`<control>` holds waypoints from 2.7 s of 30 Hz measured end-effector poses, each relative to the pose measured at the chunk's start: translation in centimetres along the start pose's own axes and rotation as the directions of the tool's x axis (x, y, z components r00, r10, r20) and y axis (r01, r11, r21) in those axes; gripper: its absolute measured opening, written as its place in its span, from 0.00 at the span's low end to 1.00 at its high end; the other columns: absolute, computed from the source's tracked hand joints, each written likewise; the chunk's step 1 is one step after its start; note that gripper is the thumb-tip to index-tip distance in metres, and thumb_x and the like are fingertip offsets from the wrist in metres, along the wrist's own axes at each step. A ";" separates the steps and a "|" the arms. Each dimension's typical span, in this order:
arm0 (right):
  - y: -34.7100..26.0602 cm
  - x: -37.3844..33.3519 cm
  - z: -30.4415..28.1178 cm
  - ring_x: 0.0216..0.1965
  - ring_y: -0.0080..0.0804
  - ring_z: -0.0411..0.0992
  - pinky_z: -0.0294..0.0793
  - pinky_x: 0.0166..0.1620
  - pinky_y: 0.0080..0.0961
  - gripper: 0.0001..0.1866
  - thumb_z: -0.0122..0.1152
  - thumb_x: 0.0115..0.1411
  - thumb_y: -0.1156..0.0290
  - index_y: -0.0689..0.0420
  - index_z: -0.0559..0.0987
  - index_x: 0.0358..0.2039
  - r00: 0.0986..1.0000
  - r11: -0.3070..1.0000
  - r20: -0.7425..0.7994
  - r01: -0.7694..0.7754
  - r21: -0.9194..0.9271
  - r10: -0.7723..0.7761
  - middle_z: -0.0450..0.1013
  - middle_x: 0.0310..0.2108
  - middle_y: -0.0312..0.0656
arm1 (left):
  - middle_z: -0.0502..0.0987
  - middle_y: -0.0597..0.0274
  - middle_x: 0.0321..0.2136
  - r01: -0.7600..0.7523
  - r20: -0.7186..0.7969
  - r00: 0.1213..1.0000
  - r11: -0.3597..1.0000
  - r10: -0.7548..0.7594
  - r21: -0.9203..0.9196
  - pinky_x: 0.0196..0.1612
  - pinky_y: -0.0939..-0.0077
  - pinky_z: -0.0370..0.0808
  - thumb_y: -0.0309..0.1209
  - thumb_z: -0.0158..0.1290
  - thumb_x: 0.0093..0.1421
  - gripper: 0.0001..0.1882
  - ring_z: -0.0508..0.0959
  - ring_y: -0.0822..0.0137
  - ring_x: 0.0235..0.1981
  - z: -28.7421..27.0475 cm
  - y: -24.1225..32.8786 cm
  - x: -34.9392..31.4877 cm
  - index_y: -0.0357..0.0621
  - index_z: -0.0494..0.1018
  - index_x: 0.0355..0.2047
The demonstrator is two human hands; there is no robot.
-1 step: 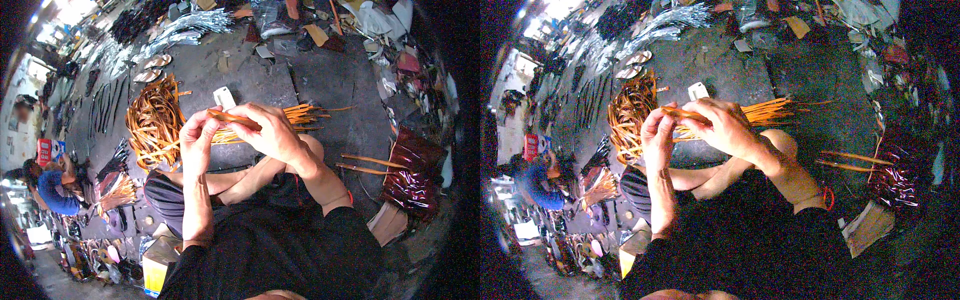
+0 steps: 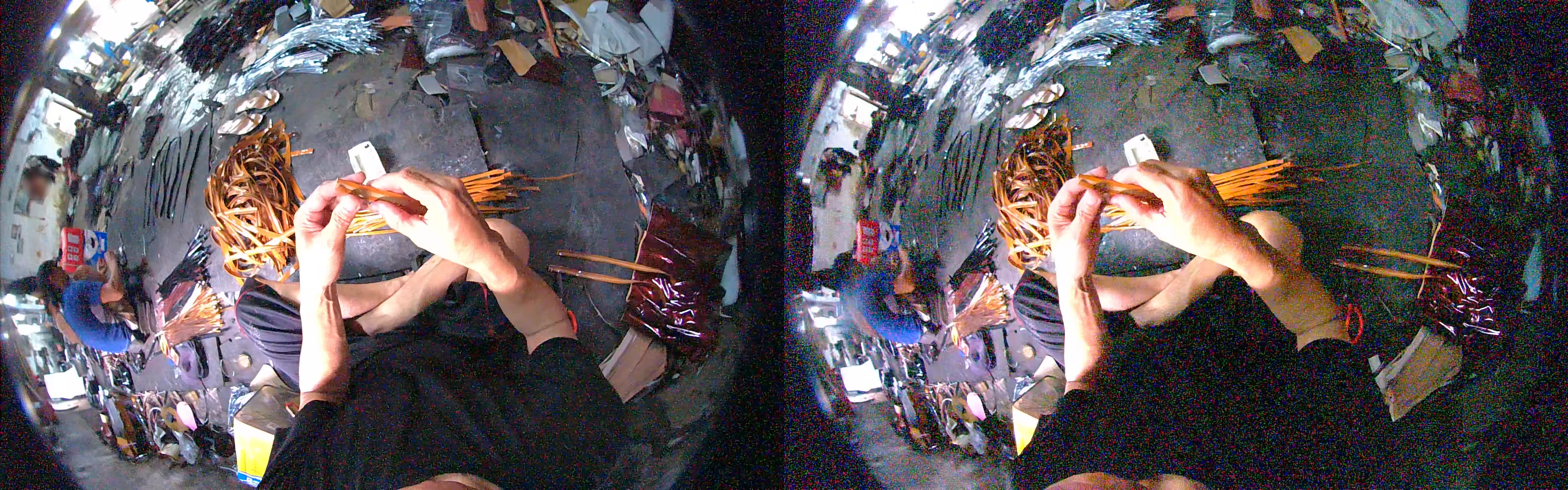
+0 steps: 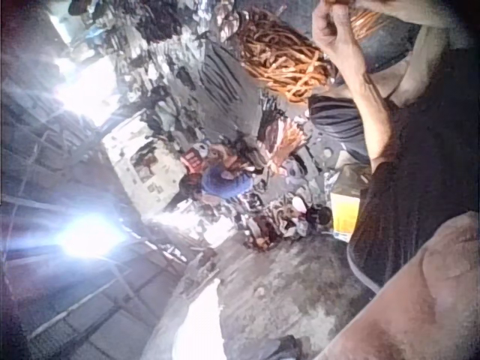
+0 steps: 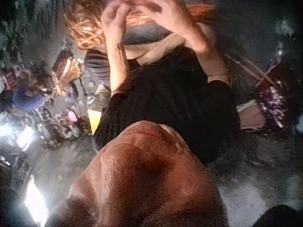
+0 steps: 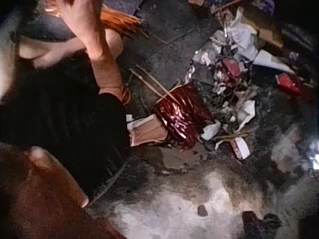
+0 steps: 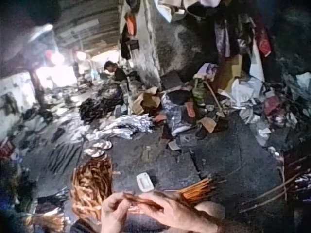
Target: The person sits on the floor and repeatedly picks up orange cords, measures them against a white plastic guide, and cuts them into uniform lengths. The cut pieces are placed in a neat pile to the right.
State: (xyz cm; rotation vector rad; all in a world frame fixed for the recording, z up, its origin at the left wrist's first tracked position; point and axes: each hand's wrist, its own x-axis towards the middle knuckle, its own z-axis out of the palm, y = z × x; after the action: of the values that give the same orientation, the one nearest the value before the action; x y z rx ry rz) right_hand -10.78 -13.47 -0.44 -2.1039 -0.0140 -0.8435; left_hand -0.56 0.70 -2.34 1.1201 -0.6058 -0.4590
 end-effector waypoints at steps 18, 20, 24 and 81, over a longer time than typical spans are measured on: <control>-1.2 1.7 3.1 0.33 0.39 0.78 0.79 0.36 0.29 0.09 0.62 0.51 0.77 0.59 0.73 0.33 0.989 0.995 -0.136 0.071 0.072 -0.061 0.76 0.33 0.43 | 0.75 0.60 0.38 -0.173 -0.234 0.967 0.934 0.101 -0.312 0.52 0.67 0.70 0.37 0.48 0.65 0.10 0.74 0.62 0.48 2.5 -1.2 0.4 0.45 0.68 0.40; -1.4 1.6 2.8 0.33 0.39 0.78 0.79 0.37 0.30 0.09 0.63 0.51 0.77 0.59 0.73 0.33 0.991 0.994 -0.115 0.084 0.073 -0.075 0.76 0.33 0.42 | 0.75 0.63 0.36 -0.171 -0.256 0.962 0.938 0.094 -0.302 0.50 0.67 0.71 0.40 0.48 0.65 0.11 0.74 0.64 0.46 2.6 -0.8 0.1 0.46 0.68 0.40; -1.0 1.3 2.7 0.31 0.39 0.78 0.78 0.34 0.29 0.09 0.64 0.51 0.76 0.58 0.73 0.32 0.990 0.991 -0.064 0.130 0.016 -0.128 0.76 0.30 0.41 | 0.75 0.66 0.31 -0.198 -0.321 0.943 0.915 0.081 -0.352 0.48 0.69 0.72 0.38 0.48 0.65 0.09 0.76 0.67 0.37 1.6 -0.1 0.2 0.47 0.68 0.39; 3.0 -8.6 -6.9 0.24 0.31 0.73 0.72 0.28 0.26 0.09 0.63 0.50 0.79 0.58 0.77 0.34 0.984 0.982 0.136 -0.094 -0.164 0.117 0.74 0.27 0.40 | 0.79 0.56 0.36 -0.202 -0.307 0.951 0.851 0.051 -0.484 0.42 0.72 0.77 0.36 0.53 0.61 0.11 0.79 0.64 0.38 -25.0 1.7 0.8 0.40 0.74 0.35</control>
State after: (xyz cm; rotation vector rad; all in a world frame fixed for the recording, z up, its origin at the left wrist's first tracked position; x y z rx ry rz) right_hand -20.39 -18.00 -4.60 -2.2885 0.0893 -0.6450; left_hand 16.57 18.08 -8.22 0.6114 -0.2736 -0.3080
